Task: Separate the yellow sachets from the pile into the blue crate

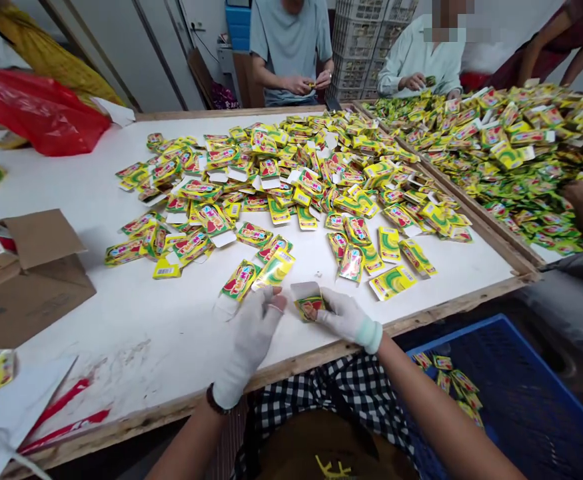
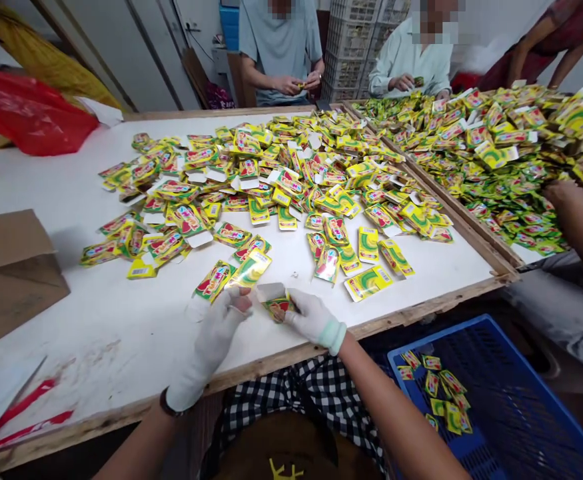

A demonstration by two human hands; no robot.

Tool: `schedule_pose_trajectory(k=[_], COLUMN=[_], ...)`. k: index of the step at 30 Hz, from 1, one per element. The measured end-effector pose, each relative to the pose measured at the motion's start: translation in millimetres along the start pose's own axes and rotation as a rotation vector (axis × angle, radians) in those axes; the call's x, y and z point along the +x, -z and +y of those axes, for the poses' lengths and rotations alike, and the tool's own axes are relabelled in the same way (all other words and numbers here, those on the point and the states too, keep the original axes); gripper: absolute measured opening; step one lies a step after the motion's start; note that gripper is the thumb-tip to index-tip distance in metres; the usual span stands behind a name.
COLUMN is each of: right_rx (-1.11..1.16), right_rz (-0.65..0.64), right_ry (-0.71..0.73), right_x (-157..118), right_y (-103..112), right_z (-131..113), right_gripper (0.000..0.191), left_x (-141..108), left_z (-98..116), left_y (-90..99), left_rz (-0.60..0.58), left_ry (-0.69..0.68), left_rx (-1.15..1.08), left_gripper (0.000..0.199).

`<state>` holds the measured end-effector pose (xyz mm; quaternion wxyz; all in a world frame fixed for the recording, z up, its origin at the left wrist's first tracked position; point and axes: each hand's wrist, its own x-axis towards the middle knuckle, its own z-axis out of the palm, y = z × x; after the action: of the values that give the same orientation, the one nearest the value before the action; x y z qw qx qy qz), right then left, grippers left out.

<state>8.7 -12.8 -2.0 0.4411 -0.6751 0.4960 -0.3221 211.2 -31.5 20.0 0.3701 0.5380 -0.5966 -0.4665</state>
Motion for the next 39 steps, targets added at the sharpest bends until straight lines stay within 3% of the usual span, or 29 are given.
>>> schedule_pose_trajectory(k=[3,6,9,12,16,20,27,32,36,39], right_rx=[0.086,0.115,0.152,0.132,0.112,0.096,0.207,0.167,0.309,0.157], right_rz=[-0.030,0.192,0.353,0.328,0.312,0.364,0.179,0.164,0.232,0.264], right_ry=[-0.094,-0.181,-0.212,-0.201,-0.204,-0.202,-0.189,-0.138,-0.123,-0.130], right_x=[-10.2,-21.3,-27.5,-27.0,-24.7,-28.4,-28.7,-14.1,-9.7,-12.0], right_y=[6.6,3.3,-1.4,-3.1,-3.9,-1.5,8.2,9.5,5.1,6.0], right_z=[6.1,11.4,15.7,15.3,9.6,7.2,8.0,7.8,15.8,16.3], right_gripper=[0.044,0.065,0.064,0.062,0.065,0.041,0.036,0.023,0.040,0.029], left_x=[-3.4,-1.6,2.2,5.9,9.3,10.5,8.6,15.4,21.5,20.0], left_z=[-8.0,-17.9,-18.1,-11.5,-11.0,-19.3,-14.6,-9.2,-5.3,-3.1], left_y=[-18.5,-34.8,-40.1,-39.5,-41.3,-41.2,-31.3,-28.4,-34.9,-36.1], left_rz=[0.017,-0.018,-0.087,-0.128,-0.194,-0.214,-0.356,-0.287,-0.242,-0.252], left_ry=[0.039,0.076,0.047,-0.021,-0.016,0.031,0.072,0.073,0.199,0.141], left_rx=[-0.075,-0.168,-0.170,-0.123,-0.236,-0.292,-0.262,-0.176,-0.385,-0.315], left_gripper=[0.034,0.027,0.031,0.033,0.028,0.030,0.031,0.020,0.040,0.026])
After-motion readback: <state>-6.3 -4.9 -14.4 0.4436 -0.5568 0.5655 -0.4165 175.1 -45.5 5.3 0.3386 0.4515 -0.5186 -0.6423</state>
